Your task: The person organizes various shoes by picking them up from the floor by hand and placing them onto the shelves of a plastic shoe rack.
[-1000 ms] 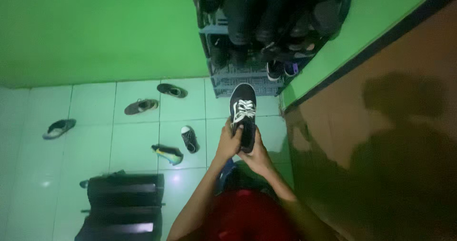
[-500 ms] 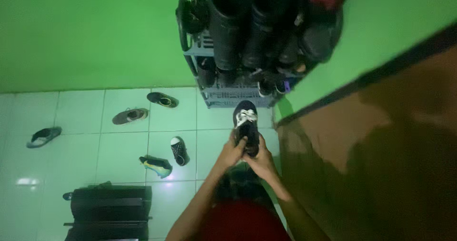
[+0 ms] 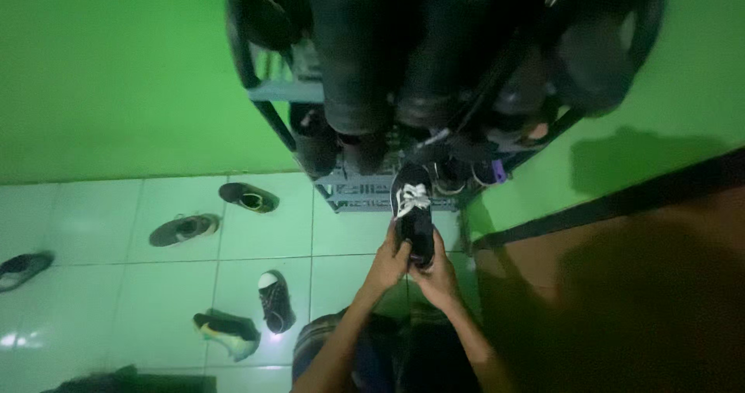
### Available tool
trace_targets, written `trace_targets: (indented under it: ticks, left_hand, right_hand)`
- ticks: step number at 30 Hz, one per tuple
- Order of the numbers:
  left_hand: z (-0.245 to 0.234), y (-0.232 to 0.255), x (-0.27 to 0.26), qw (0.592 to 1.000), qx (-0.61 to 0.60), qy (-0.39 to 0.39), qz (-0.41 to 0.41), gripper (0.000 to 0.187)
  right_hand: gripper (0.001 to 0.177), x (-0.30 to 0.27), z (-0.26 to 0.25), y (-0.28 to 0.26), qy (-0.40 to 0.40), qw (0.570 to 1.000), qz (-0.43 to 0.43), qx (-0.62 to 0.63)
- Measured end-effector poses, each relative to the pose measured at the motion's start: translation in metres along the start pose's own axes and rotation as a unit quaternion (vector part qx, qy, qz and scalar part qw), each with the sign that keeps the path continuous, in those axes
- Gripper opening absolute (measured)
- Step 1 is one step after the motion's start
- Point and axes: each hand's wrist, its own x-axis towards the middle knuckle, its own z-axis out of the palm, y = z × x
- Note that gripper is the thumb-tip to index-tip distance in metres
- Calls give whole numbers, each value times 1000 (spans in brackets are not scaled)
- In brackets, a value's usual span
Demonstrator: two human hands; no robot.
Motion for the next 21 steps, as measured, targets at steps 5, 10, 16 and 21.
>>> trace_targets:
  ticks: [5, 10, 16, 21]
  left_hand:
    - [4, -42, 49, 997, 31, 37, 67, 67]
    - [13, -69, 83, 999, 18, 27, 2, 71]
    - [26, -95, 129, 967, -31, 88, 236, 61]
    - [18, -75, 133, 989, 11, 43, 138, 85]
  right_hand:
    - [105, 54, 28, 64, 48, 997, -41, -50]
    - [104, 99, 33, 107, 58, 993, -104, -9]
    - [103, 151, 39, 137, 76, 984, -136, 82]
    - [100, 172, 32, 125, 91, 984, -124, 87]
